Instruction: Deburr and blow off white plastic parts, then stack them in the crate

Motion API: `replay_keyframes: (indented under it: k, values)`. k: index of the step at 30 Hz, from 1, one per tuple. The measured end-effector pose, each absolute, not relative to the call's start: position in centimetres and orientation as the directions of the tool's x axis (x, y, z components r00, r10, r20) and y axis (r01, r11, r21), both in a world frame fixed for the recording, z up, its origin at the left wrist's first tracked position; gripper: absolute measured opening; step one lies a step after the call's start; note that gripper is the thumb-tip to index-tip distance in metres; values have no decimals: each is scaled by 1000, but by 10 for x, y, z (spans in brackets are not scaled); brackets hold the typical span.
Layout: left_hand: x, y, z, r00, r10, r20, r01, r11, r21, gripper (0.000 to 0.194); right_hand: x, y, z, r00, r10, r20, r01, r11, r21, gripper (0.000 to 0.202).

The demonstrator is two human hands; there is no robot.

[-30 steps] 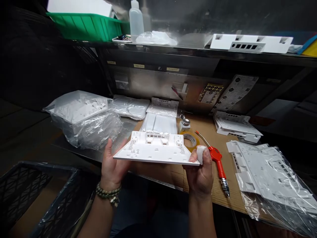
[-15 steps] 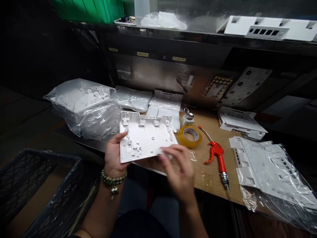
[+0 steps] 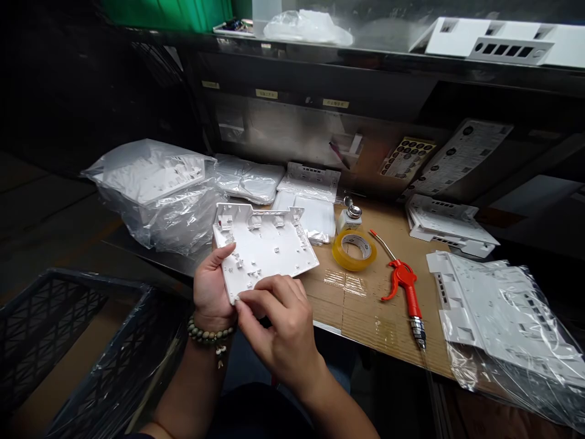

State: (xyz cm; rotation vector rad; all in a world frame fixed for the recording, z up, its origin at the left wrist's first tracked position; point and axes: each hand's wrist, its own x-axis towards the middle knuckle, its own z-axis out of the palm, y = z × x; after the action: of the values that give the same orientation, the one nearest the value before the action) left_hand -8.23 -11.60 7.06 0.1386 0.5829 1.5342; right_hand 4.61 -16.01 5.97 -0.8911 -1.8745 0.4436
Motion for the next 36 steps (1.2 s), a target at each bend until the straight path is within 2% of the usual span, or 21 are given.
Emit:
replay_keyframes:
  k: [6, 9, 12, 15, 17, 22, 27, 29, 31, 34, 36]
  values:
    - [-77, -118, 69, -147, 961, -233, -876, -17, 482, 73, 40, -163, 58, -259, 740, 621, 447, 662, -602, 5]
    - [-84, -116, 67, -186, 943, -275, -867, -25, 498, 69, 59, -154, 52, -229, 784, 577, 447, 611, -653, 4]
    - [-104, -115, 65, -194, 914, -357, -842, 32, 538, 64, 97, -137, 44, 2, 824, 567, 461, 502, -731, 2]
    - [-128, -119, 61, -168, 878, -449, -819, 129, 558, 55, 137, -124, 37, 305, 734, 606, 557, 379, -739, 7]
    - [-141, -123, 56, -202, 863, -464, -796, 131, 591, 50, 153, -122, 35, 370, 692, 620, 596, 335, -729, 8]
    - [-147, -131, 45, -299, 868, -397, -720, 68, 691, 50, 142, -128, 31, 180, 772, 610, 582, 416, -699, 6]
    - [-147, -132, 39, -221, 888, -404, -786, 83, 612, 52, 128, -132, 25, 148, 772, 618, 596, 429, -679, 7]
    - [-150, -130, 35, -100, 949, -299, -838, 82, 540, 49, 129, -132, 23, 112, 767, 632, 604, 453, -656, 8]
    - [-154, -127, 28, 112, 992, -55, -901, 125, 415, 47, 131, -133, 23, 89, 760, 644, 625, 461, -630, 8]
    - [-159, -123, 18, 382, 868, 317, -919, 320, 230, 53, 135, -134, 21, 107, 759, 643, 641, 441, -628, 8]
    - [-161, -121, 15, 451, 788, 419, -892, 416, 177, 57, 139, -134, 17, 73, 760, 646, 647, 457, -610, 9]
